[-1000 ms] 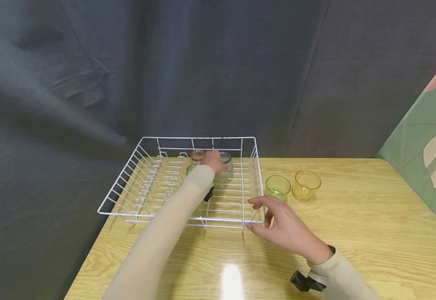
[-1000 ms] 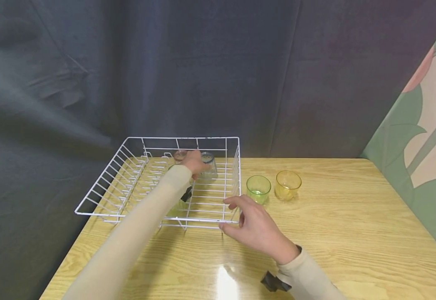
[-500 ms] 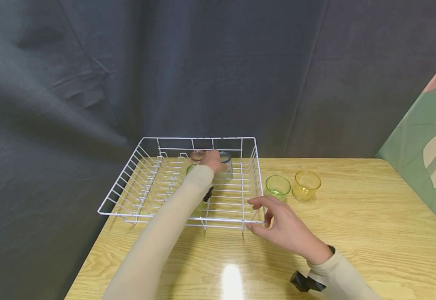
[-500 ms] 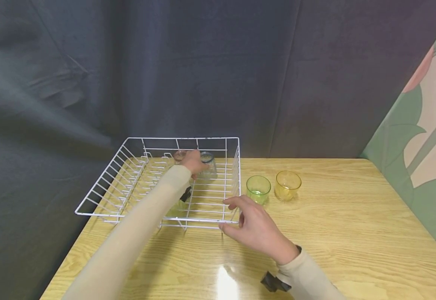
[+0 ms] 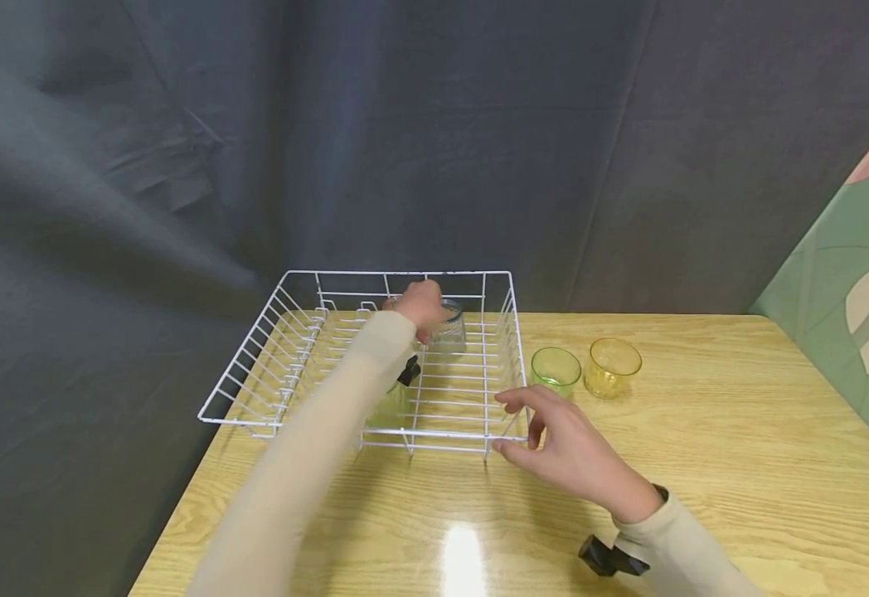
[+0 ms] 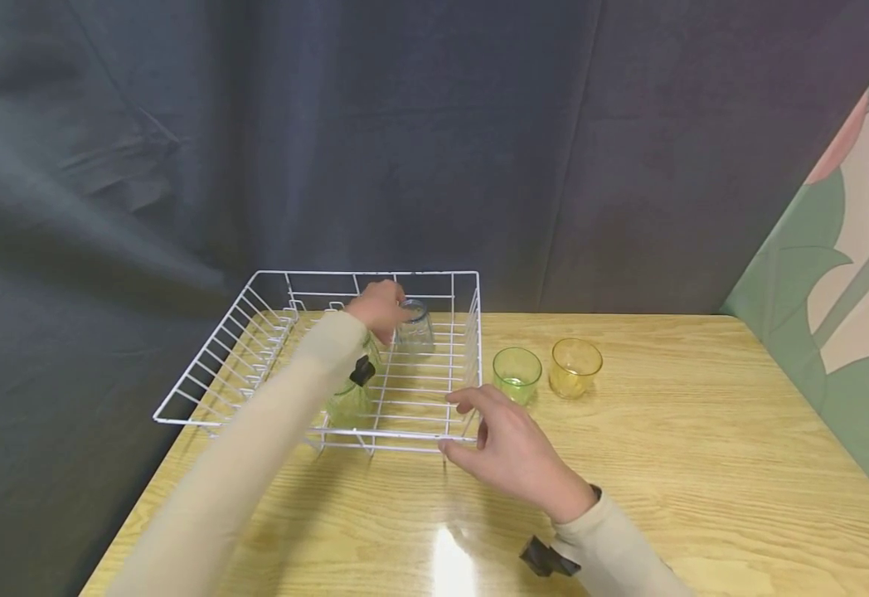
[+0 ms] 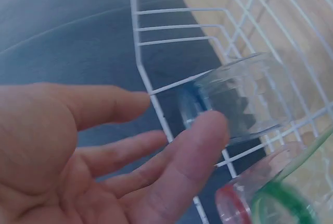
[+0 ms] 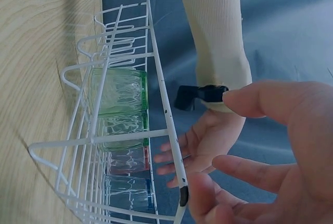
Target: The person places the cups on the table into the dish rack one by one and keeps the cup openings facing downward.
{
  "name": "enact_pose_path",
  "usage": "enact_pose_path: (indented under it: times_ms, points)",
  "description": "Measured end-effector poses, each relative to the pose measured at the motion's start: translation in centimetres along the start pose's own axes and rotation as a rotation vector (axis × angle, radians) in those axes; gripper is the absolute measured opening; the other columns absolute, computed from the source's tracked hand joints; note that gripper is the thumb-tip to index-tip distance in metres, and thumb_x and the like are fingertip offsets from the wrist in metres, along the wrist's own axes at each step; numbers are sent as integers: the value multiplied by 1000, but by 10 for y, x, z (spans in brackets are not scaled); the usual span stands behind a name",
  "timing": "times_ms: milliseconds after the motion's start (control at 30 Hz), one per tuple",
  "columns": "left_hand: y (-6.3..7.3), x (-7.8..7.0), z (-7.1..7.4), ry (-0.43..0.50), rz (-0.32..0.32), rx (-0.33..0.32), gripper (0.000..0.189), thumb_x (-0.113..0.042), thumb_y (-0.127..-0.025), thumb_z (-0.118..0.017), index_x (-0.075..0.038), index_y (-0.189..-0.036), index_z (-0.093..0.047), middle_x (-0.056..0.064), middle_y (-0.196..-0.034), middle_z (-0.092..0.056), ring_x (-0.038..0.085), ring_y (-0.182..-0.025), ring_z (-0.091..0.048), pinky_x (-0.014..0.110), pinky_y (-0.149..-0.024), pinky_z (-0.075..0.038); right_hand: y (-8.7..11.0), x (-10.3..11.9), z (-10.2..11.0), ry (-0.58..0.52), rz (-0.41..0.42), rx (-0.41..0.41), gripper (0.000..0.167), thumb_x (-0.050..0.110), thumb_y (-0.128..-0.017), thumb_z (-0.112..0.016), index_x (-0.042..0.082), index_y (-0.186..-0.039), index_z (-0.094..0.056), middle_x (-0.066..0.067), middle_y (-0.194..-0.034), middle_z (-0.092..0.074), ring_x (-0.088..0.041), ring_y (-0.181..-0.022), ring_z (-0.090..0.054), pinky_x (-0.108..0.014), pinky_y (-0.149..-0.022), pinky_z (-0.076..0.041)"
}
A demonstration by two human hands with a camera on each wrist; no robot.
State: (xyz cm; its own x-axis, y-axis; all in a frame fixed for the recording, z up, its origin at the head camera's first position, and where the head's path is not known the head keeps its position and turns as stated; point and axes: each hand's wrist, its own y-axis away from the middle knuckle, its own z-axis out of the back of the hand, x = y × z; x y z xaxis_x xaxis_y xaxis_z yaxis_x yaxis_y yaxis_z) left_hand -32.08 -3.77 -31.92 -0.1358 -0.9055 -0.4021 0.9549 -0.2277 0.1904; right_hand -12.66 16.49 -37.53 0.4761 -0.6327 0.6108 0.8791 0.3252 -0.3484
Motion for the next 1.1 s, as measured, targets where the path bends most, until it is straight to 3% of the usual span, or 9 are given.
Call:
enact_pose_path:
  times_ms: [167,367,467,567,667,800,833,900,1100]
  points:
    - [6,3,10,72,-40,92,31,-22,-102,-57,-2,-126,-60,17,-102,-67,22,-62,-69,40,-73,-61,-1,0,1,7,-1,-5,48,17,-79,-83,10,-123,-65,2,-104,-65,-3,-61,-53,-23,-60,-44]
    - [18,13,14,103,-154,208,39,-17,-103,-49,0,-137,-55,19,-120,-61,17,-65,-57,37,-74,-60,-1,-5,4,-3,12,-15,44,14,-81,-81,9,-122,-65,0,-102,-65,-2,-62,-52,-23,-57,-45]
    - [32,12,18,38,-206,205,39,-21,-103,-50,-3,-136,-58,17,-130,-60,16,-66,-57,36,-76,-59,-4,-9,9,15,-11,-36,42,12,-83,-78,7,-122,-65,-2,-101,-66,-3,-61,-51,-23,-55,-45]
    - [51,9,20,-78,-258,160,38,-26,-103,-51,-6,-134,-61,10,-131,-63,15,-78,-62,35,-86,-53,-7,-15,13,52,-65,-59,39,14,-86,-76,7,-123,-65,-5,-100,-66,-7,-60,-50,-24,-54,-43]
    - [72,8,16,-104,-318,157,39,-27,-102,-53,-5,-133,-60,10,-116,-68,18,-86,-63,37,-92,-50,-10,-22,18,91,-113,-82,34,15,-88,-74,6,-120,-66,-7,-98,-65,-11,-60,-50,-26,-54,-42]
    - [98,10,6,-49,-395,153,39,-24,-100,-55,-1,-132,-59,12,-110,-70,22,-96,-66,39,-94,-51,-15,-32,23,131,-161,-122,29,14,-89,-70,6,-117,-67,-9,-95,-64,-12,-61,-51,-28,-54,-42]
    - [103,11,3,-46,-418,139,39,-23,-100,-56,-1,-131,-60,12,-110,-71,22,-98,-67,40,-100,-48,-16,-35,24,137,-175,-127,29,15,-89,-70,6,-117,-67,-9,-95,-64,-12,-61,-51,-29,-54,-42]
    - [114,13,-4,-21,-446,114,36,-22,-99,-58,-2,-129,-62,10,-114,-71,21,-103,-67,40,-99,-49,-17,-40,27,151,-206,-138,29,16,-90,-68,6,-117,-66,-11,-96,-64,-13,-62,-50,-30,-55,-41]
    - [140,16,-18,120,-565,101,29,-23,-101,-58,-7,-123,-65,3,-107,-72,14,-97,-67,32,-87,-53,-17,-60,34,201,-285,-177,33,20,-92,-64,3,-121,-65,-15,-99,-63,-16,-59,-49,-32,-51,-40]
